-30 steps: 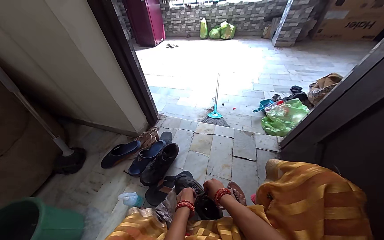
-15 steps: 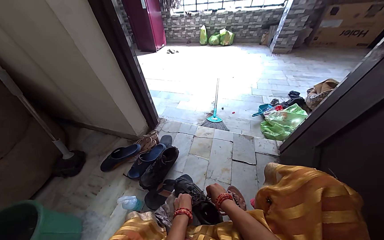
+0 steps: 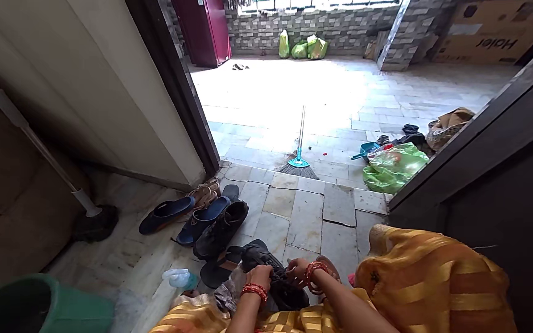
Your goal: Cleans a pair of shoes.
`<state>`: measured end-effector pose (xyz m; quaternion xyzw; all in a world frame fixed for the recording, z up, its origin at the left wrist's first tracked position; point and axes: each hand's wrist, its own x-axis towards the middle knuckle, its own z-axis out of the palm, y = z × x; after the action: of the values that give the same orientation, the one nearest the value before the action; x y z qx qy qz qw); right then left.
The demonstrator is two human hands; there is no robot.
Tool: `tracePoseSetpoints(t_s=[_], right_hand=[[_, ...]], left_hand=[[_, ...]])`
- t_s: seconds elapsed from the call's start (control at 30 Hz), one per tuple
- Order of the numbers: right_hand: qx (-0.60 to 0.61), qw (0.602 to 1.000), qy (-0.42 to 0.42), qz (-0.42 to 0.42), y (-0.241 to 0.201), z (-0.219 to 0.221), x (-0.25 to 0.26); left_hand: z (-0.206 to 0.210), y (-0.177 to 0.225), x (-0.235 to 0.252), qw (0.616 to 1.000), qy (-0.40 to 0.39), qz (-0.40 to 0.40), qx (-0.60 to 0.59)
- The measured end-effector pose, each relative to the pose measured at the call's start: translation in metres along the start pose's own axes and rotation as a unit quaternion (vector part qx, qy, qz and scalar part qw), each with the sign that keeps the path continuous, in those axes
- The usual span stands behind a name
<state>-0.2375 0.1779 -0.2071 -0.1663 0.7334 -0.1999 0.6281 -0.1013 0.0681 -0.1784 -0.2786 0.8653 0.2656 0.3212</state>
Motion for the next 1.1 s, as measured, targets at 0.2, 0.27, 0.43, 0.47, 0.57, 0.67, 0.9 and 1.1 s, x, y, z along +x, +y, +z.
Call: tracePoseSetpoints(t_s=[0.2, 0.27, 0.43, 0.47, 0.57, 0.67, 0.9, 1.1], right_hand=[[-0.125, 0.992, -0.008, -0.017, -0.002, 0.004, -0.002], [-0.15, 0.988, -0.01, -0.022, -0.002, 0.003, -0.002], [-0.196, 0.98, 0.0, -0.029, -0.006, 0.005, -0.003], [-0.204, 0.978, 0.002, -0.03, -0.006, 0.006, -0.003], [-0.202, 0.979, 0.012, -0.017, -0.008, 0.008, -0.004], [-0.167, 0.986, 0.031, 0.009, -0.008, 0.012, -0.005], [-0.072, 0.993, 0.056, 0.076, -0.014, 0.022, -0.018], [0.003, 0.997, 0.035, 0.07, -0.012, 0.024, -0.018]], left_hand=[[0.001, 0.002, 0.0, 1.0, 0.013, 0.019, 0.018], [0.001, 0.001, 0.0, 0.999, 0.022, 0.039, 0.021], [-0.002, 0.005, -0.001, 0.996, 0.03, 0.077, 0.036], [-0.002, 0.006, -0.002, 0.995, 0.031, 0.082, 0.041], [-0.003, 0.01, -0.002, 0.994, 0.033, 0.093, 0.053], [-0.002, 0.011, -0.002, 0.991, 0.031, 0.111, 0.063], [-0.001, 0.013, -0.003, 0.988, -0.005, 0.134, 0.08], [-0.002, 0.009, -0.001, 0.993, -0.006, 0.108, 0.052]])
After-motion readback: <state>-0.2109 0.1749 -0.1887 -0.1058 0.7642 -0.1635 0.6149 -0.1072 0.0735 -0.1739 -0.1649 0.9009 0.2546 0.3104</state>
